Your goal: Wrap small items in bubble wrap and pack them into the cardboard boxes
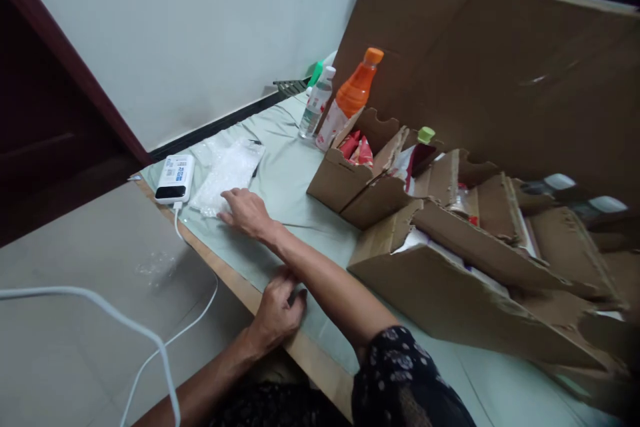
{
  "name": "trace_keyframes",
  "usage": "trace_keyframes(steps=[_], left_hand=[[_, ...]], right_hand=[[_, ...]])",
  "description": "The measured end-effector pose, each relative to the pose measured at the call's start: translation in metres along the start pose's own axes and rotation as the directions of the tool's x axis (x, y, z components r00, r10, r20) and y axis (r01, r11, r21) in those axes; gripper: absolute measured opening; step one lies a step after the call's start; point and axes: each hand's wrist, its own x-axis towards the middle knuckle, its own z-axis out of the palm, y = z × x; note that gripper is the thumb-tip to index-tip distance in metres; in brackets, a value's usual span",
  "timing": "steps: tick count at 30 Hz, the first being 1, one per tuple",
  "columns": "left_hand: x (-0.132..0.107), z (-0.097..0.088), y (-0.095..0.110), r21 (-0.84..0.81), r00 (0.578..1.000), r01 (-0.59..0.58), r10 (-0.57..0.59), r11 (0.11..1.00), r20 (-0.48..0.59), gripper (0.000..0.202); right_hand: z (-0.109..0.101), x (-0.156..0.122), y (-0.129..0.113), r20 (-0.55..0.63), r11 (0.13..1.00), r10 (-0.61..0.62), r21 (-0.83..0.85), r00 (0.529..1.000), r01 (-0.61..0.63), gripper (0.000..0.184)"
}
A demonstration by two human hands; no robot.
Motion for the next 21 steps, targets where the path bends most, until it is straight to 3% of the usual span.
trace_keyframes(steps=[5, 9, 11, 13, 16, 18, 21], left_hand=[[0.000, 0.001, 0.000, -0.049, 1.000, 0.018, -0.018, 0.999, -0.002, 0.032], [-0.001, -0.002, 0.000, -0.093, 0.999, 0.040, -0.041, 0.995, -0.008, 0.030], [0.002, -0.007, -0.001, -0.210, 0.991, 0.123, -0.131, 0.970, -0.026, 0.032], [0.007, -0.017, -0.001, -0.485, 0.954, 0.251, -0.299, 0.837, -0.022, 0.037], [0.019, -0.035, 0.009, -0.837, 0.871, 0.354, -0.474, 0.416, 0.133, 0.050], [0.027, -0.045, 0.020, -0.896, 0.839, 0.391, -0.483, 0.212, 0.252, 0.062], [0.031, -0.048, 0.034, -0.886, 0.794, 0.458, -0.484, 0.077, 0.368, 0.082]], right_hand=[[0.011, 0.027, 0.008, 0.026, 0.998, 0.058, -0.018, 0.998, -0.058, 0.024], [-0.009, 0.023, 0.016, -0.057, 0.988, 0.148, 0.043, 0.987, -0.145, 0.029], [-0.027, 0.009, 0.020, -0.138, 0.981, 0.177, 0.106, 0.975, -0.163, 0.032], [-0.046, -0.019, 0.024, -0.255, 0.967, 0.170, 0.229, 0.952, -0.111, 0.029], [-0.071, -0.090, 0.028, -0.419, 0.925, 0.096, 0.373, 0.903, 0.075, 0.023], [-0.081, -0.150, 0.027, -0.428, 0.916, 0.013, 0.367, 0.904, 0.161, 0.021], [-0.086, -0.242, 0.026, -0.328, 0.929, -0.005, 0.349, 0.945, 0.126, 0.022]])
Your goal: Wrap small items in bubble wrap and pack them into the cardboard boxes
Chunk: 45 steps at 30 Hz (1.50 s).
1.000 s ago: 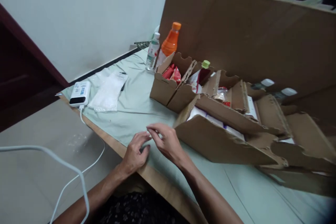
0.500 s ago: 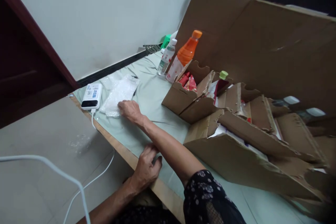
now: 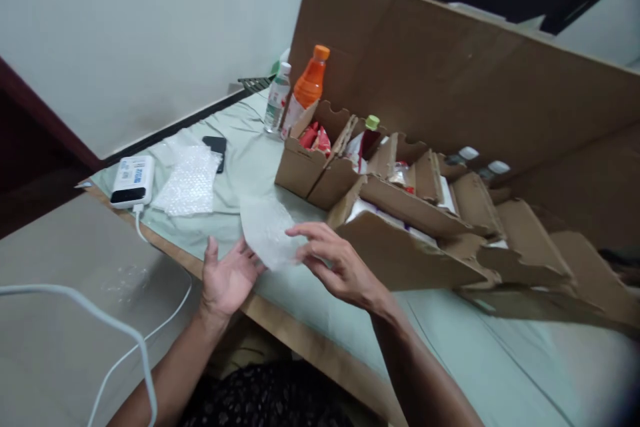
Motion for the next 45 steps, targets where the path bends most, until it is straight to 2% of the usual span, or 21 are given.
trace_keyframes(steps=[2, 6, 9, 12, 15, 18, 20, 22, 23, 25, 26, 28, 29, 31, 33, 34, 36, 38, 40, 42, 45], left_hand=[[-0.001, 0.005, -0.008, 0.041, 0.997, 0.051, -0.048, 0.998, -0.064, 0.080], [-0.001, 0.014, -0.041, 0.319, 0.963, 0.109, -0.021, 0.942, -0.267, 0.044], [-0.003, 0.029, -0.068, 0.454, 0.968, 0.105, 0.012, 0.885, -0.249, 0.044], [-0.008, 0.045, -0.088, 0.569, 0.981, 0.094, 0.020, 0.817, -0.192, 0.047], [-0.014, 0.048, -0.098, 0.778, 0.991, 0.111, -0.011, 0.619, -0.133, 0.063], [-0.019, 0.036, -0.090, 0.959, 0.998, 0.056, 0.002, 0.276, -0.059, 0.082], [-0.022, 0.030, -0.079, 0.995, 0.989, -0.060, 0.142, 0.075, 0.049, 0.075], [-0.027, 0.031, -0.072, 0.972, 0.939, -0.194, 0.260, -0.137, 0.224, 0.057], [-0.029, 0.036, -0.073, 0.934, 0.908, -0.272, 0.260, -0.232, 0.329, 0.047], [-0.033, 0.047, -0.083, 0.798, 0.817, -0.481, 0.145, -0.362, 0.558, 0.032], [-0.034, 0.053, -0.092, 0.707, 0.753, -0.592, 0.049, -0.388, 0.657, 0.028], [-0.032, 0.059, -0.114, 0.542, 0.630, -0.742, -0.136, -0.394, 0.764, 0.027], [-0.030, 0.059, -0.124, 0.490, 0.599, -0.773, -0.209, -0.403, 0.773, 0.027], [-0.024, 0.055, -0.139, 0.442, 0.596, -0.778, -0.304, -0.447, 0.743, 0.026], [-0.018, 0.048, -0.145, 0.427, 0.613, -0.765, -0.339, -0.483, 0.714, 0.025], [-0.015, 0.045, -0.145, 0.424, 0.616, -0.762, -0.345, -0.490, 0.708, 0.025], [-0.012, 0.041, -0.144, 0.424, 0.614, -0.764, -0.346, -0.486, 0.709, 0.025], [-0.012, 0.040, -0.139, 0.428, 0.600, -0.776, -0.334, -0.463, 0.727, 0.026], [-0.013, 0.039, -0.132, 0.454, 0.604, -0.766, -0.266, -0.455, 0.751, 0.023], [-0.015, 0.036, -0.123, 0.501, 0.645, -0.695, -0.140, -0.516, 0.751, 0.022], [-0.015, 0.031, -0.113, 0.530, 0.736, -0.500, -0.013, -0.685, 0.677, 0.029]], right_hand=[[-0.015, -0.054, -0.005, 0.027, 0.994, 0.107, -0.024, 0.994, -0.107, 0.024], [-0.037, -0.147, -0.007, -0.008, 0.952, 0.306, -0.003, 0.952, -0.306, 0.025], [-0.053, -0.200, -0.002, -0.074, 0.920, 0.391, 0.025, 0.917, -0.390, 0.024], [-0.067, -0.237, 0.011, -0.167, 0.889, 0.453, 0.007, 0.876, -0.458, 0.024], [-0.073, -0.266, 0.031, -0.257, 0.842, 0.504, -0.067, 0.824, -0.536, 0.029], [-0.069, -0.291, 0.047, -0.410, 0.732, 0.547, -0.190, 0.730, -0.654, 0.036], [-0.064, -0.302, 0.047, -0.499, 0.680, 0.532, -0.230, 0.684, -0.697, 0.036], [-0.056, -0.302, 0.041, -0.540, 0.689, 0.492, -0.238, 0.683, -0.684, 0.032], [-0.051, -0.298, 0.036, -0.550, 0.709, 0.466, -0.237, 0.693, -0.665, 0.030], [-0.037, -0.279, 0.027, -0.542, 0.755, 0.417, -0.239, 0.730, -0.610, 0.028], [-0.027, -0.265, 0.024, -0.518, 0.779, 0.396, -0.248, 0.758, -0.576, 0.027], [-0.007, -0.238, 0.023, -0.424, 0.814, 0.366, -0.285, 0.828, -0.506, 0.025], [0.002, -0.227, 0.025, -0.360, 0.823, 0.363, -0.308, 0.859, -0.477, 0.025], [0.015, -0.219, 0.034, -0.253, 0.818, 0.388, -0.349, 0.886, -0.457, 0.026], [0.016, -0.236, 0.044, -0.240, 0.775, 0.451, -0.371, 0.859, -0.511, 0.029], [0.012, -0.253, 0.048, -0.281, 0.736, 0.488, -0.377, 0.826, -0.562, 0.030], [-0.002, -0.295, 0.053, -0.444, 0.611, 0.542, -0.375, 0.713, -0.697, 0.029], [-0.018, -0.334, 0.055, -0.637, 0.453, 0.536, -0.338, 0.555, -0.825, 0.027], [-0.031, -0.354, 0.056, -0.734, 0.370, 0.502, -0.296, 0.458, -0.881, 0.027], [-0.036, -0.354, 0.059, -0.735, 0.382, 0.499, -0.289, 0.459, -0.878, 0.028], [-0.032, -0.331, 0.071, -0.690, 0.395, 0.543, -0.293, 0.479, -0.870, 0.033]])
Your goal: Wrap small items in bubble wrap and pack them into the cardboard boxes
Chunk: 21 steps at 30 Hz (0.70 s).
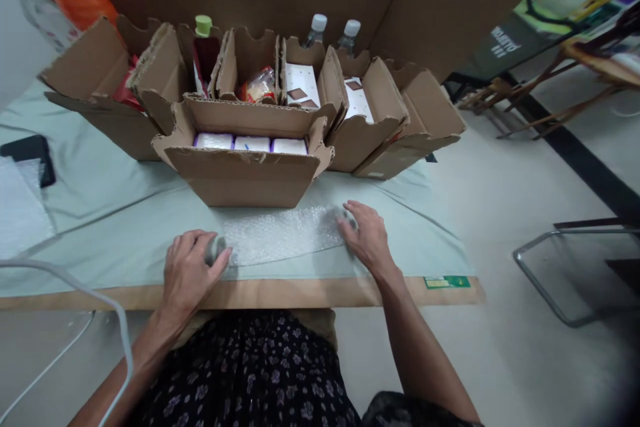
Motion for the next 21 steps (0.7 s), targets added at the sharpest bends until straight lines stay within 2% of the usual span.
trace_keyframes(steps=[3, 5, 7, 10, 13, 15, 18, 19, 21], left_hand=[[0.001, 0.006, 0.002, 0.102, 0.995, 0.074, -0.081, 0.992, 0.065, 0.032], [0.004, 0.011, 0.010, 0.050, 0.990, 0.104, -0.108, 0.993, 0.090, 0.022], [0.008, 0.011, 0.018, -0.030, 0.988, 0.123, -0.119, 0.992, 0.101, 0.015], [0.010, -0.002, 0.022, -0.200, 0.976, 0.199, -0.175, 0.959, 0.131, 0.013], [0.006, -0.020, 0.013, -0.328, 0.926, 0.368, -0.313, 0.870, 0.208, 0.012], [0.004, -0.026, 0.002, -0.322, 0.885, 0.458, -0.392, 0.828, 0.250, 0.014], [-0.001, -0.028, -0.017, -0.239, 0.843, 0.520, -0.448, 0.820, 0.298, 0.023], [-0.003, -0.028, -0.022, -0.202, 0.847, 0.510, -0.447, 0.836, 0.290, 0.028], [-0.007, -0.029, -0.026, -0.141, 0.900, 0.416, -0.384, 0.899, 0.206, 0.032]], right_hand=[[0.015, 0.008, -0.018, 0.065, 1.000, 0.020, 0.002, 0.998, -0.020, 0.027], [0.017, 0.005, -0.027, 0.091, 0.998, -0.009, 0.062, 0.996, 0.004, 0.015], [0.010, -0.004, -0.035, 0.081, 0.987, -0.019, 0.159, 0.997, 0.006, 0.011], [-0.008, -0.022, -0.055, 0.045, 0.943, 0.058, 0.325, 0.997, -0.069, 0.014], [-0.016, -0.033, -0.076, 0.011, 0.899, 0.124, 0.421, 0.992, -0.117, 0.014], [-0.012, -0.035, -0.082, 0.002, 0.913, 0.116, 0.393, 0.993, -0.107, 0.013], [-0.003, -0.036, -0.073, -0.005, 0.967, 0.054, 0.249, 0.999, -0.051, 0.024], [-0.002, -0.037, -0.068, -0.031, 0.978, 0.039, 0.205, 0.999, -0.032, 0.028], [-0.006, -0.040, -0.061, -0.120, 0.988, 0.018, 0.154, 0.993, 0.001, 0.029]])
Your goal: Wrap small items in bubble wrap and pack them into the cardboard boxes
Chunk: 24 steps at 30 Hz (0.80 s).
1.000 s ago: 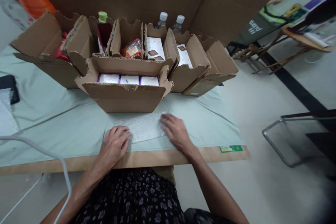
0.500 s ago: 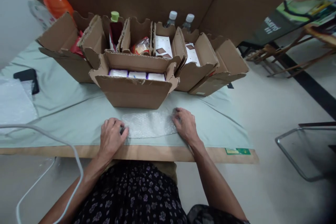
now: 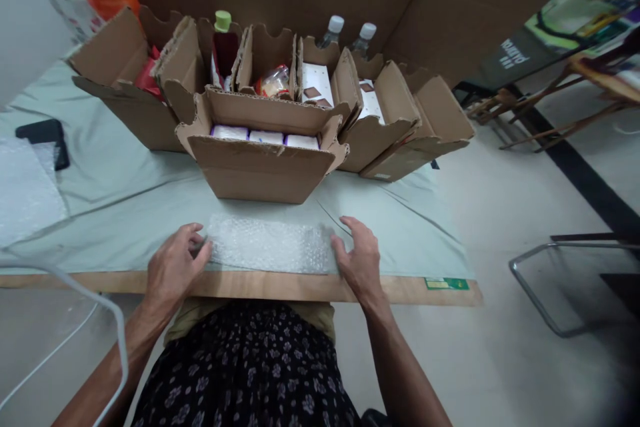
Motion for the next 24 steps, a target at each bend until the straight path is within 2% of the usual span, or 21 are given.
trace_keyframes(steps=[1, 3, 5, 6, 8, 9, 10, 11, 13, 15, 17, 19, 21, 22, 24], left_hand=[[-0.002, -0.001, 0.000, 0.038, 0.995, -0.083, 0.085, 0.996, -0.051, 0.030], [-0.006, 0.000, 0.008, 0.093, 0.951, -0.273, 0.283, 0.957, -0.122, 0.025], [-0.009, 0.004, 0.019, 0.111, 0.892, -0.432, 0.442, 0.895, -0.093, 0.022], [-0.010, 0.008, 0.024, 0.118, 0.871, -0.481, 0.489, 0.869, -0.051, 0.022], [-0.010, 0.016, 0.029, 0.143, 0.854, -0.520, 0.518, 0.842, 0.050, 0.021], [-0.009, 0.019, 0.029, 0.160, 0.854, -0.520, 0.512, 0.839, 0.094, 0.020], [-0.008, 0.023, 0.027, 0.174, 0.858, -0.513, 0.498, 0.840, 0.128, 0.019], [-0.007, 0.025, 0.025, 0.181, 0.862, -0.505, 0.483, 0.844, 0.152, 0.019], [-0.004, 0.027, 0.019, 0.175, 0.867, -0.494, 0.466, 0.852, 0.179, 0.020], [-0.003, 0.026, 0.015, 0.139, 0.864, -0.495, 0.470, 0.858, 0.179, 0.019], [0.000, 0.020, 0.010, 0.051, 0.873, -0.480, 0.470, 0.876, 0.129, 0.020], [0.002, 0.013, 0.005, -0.023, 0.913, -0.407, 0.407, 0.913, 0.020, 0.023], [0.006, 0.008, -0.001, -0.007, 0.954, -0.291, 0.289, 0.957, -0.084, 0.026], [0.008, 0.007, -0.003, 0.030, 0.965, -0.236, 0.238, 0.971, -0.110, 0.026], [0.011, 0.010, -0.004, 0.084, 0.979, -0.169, 0.177, 0.982, -0.098, 0.025]], right_hand=[[-0.002, -0.001, -0.001, -0.037, 1.000, -0.025, -0.004, 0.999, 0.025, 0.028], [-0.003, -0.002, -0.017, -0.045, 0.995, -0.100, 0.020, 0.994, 0.101, 0.025], [0.008, -0.003, -0.045, 0.052, 0.973, -0.220, 0.078, 0.974, 0.215, 0.024], [0.016, -0.004, -0.059, 0.132, 0.952, -0.297, 0.114, 0.946, 0.283, 0.025], [0.033, -0.006, -0.079, 0.300, 0.900, -0.435, 0.173, 0.849, 0.400, 0.026], [0.039, -0.008, -0.080, 0.365, 0.879, -0.476, 0.188, 0.800, 0.437, 0.027], [0.041, -0.011, -0.075, 0.408, 0.873, -0.485, 0.186, 0.773, 0.450, 0.029], [0.039, -0.015, -0.064, 0.424, 0.884, -0.464, 0.161, 0.778, 0.439, 0.030], [0.023, -0.023, -0.029, 0.363, 0.935, -0.345, 0.053, 0.866, 0.350, 0.029], [-0.002, -0.028, 0.008, 0.199, 0.974, -0.190, -0.082, 0.961, 0.210, 0.027], [-0.022, -0.029, 0.031, 0.074, 0.985, -0.095, -0.139, 0.993, 0.104, 0.027], [-0.026, -0.024, 0.035, 0.072, 0.991, -0.076, -0.109, 0.994, 0.084, 0.027], [-0.015, -0.016, 0.024, 0.145, 0.992, -0.100, -0.058, 0.984, 0.109, 0.031], [-0.006, -0.012, 0.016, 0.182, 0.992, -0.108, -0.048, 0.977, 0.118, 0.035], [0.012, -0.005, 0.001, 0.235, 0.991, -0.110, -0.053, 0.966, 0.126, 0.039]])
